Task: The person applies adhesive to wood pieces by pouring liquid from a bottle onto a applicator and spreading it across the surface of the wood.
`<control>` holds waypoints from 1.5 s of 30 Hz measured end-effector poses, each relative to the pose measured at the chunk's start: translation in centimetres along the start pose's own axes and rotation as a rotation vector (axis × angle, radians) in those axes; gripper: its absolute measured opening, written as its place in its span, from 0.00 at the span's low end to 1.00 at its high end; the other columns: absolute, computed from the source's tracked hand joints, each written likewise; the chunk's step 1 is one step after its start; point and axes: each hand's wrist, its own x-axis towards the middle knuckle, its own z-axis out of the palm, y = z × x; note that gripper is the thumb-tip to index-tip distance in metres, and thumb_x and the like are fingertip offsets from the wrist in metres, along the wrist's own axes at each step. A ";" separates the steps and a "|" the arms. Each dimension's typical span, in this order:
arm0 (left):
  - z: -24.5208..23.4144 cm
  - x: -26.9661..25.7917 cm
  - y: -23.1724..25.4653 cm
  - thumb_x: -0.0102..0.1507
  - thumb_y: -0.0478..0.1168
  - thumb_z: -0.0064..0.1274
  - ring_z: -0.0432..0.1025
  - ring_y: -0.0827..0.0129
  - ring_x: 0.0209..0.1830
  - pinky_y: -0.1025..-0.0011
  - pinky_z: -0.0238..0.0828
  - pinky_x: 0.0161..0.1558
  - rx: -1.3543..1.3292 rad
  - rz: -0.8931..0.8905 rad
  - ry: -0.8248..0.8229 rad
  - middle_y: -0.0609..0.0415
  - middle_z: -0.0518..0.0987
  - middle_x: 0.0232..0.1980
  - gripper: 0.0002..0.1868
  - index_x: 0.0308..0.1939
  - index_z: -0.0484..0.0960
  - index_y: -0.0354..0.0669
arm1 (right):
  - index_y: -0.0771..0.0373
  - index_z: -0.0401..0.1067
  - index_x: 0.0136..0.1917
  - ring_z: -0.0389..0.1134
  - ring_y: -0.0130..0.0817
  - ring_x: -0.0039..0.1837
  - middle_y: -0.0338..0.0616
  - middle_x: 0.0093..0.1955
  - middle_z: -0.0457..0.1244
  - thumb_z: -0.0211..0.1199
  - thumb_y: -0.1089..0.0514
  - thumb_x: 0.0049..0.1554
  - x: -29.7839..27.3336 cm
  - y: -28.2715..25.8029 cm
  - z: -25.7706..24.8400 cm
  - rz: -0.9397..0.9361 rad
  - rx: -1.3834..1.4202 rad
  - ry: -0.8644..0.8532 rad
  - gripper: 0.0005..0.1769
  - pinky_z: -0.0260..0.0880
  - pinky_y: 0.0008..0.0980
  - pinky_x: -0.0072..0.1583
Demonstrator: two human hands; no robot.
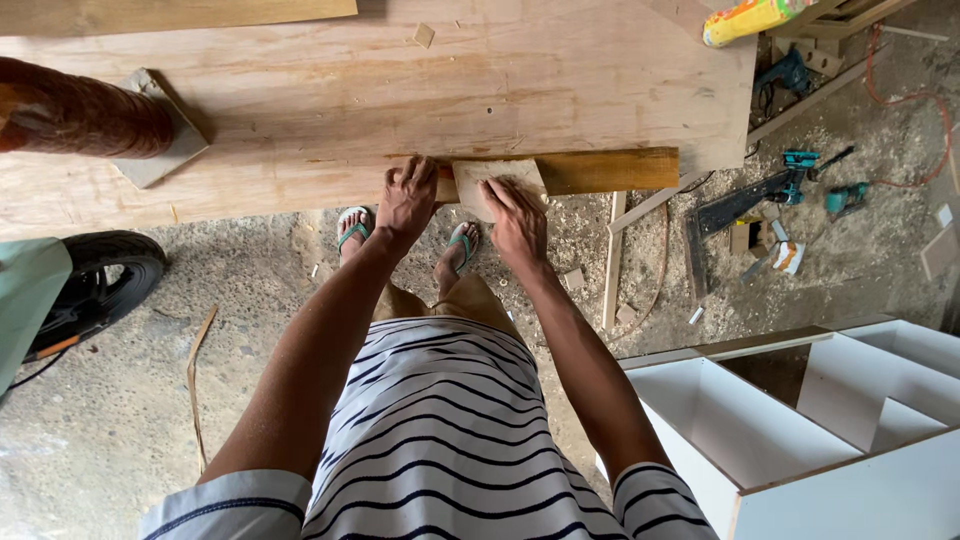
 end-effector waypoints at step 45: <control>0.9 -3.0 0.1 0.57 0.52 0.54 0.69 0.67 0.37 0.68 0.66 0.35 -0.397 -0.316 0.270 0.62 0.70 0.32 0.09 0.33 0.79 0.55 | 0.51 0.62 0.66 0.69 0.35 0.51 0.38 0.66 0.58 0.53 0.74 0.45 1.3 -1.0 2.8 0.046 0.044 -0.114 0.37 0.69 0.29 0.46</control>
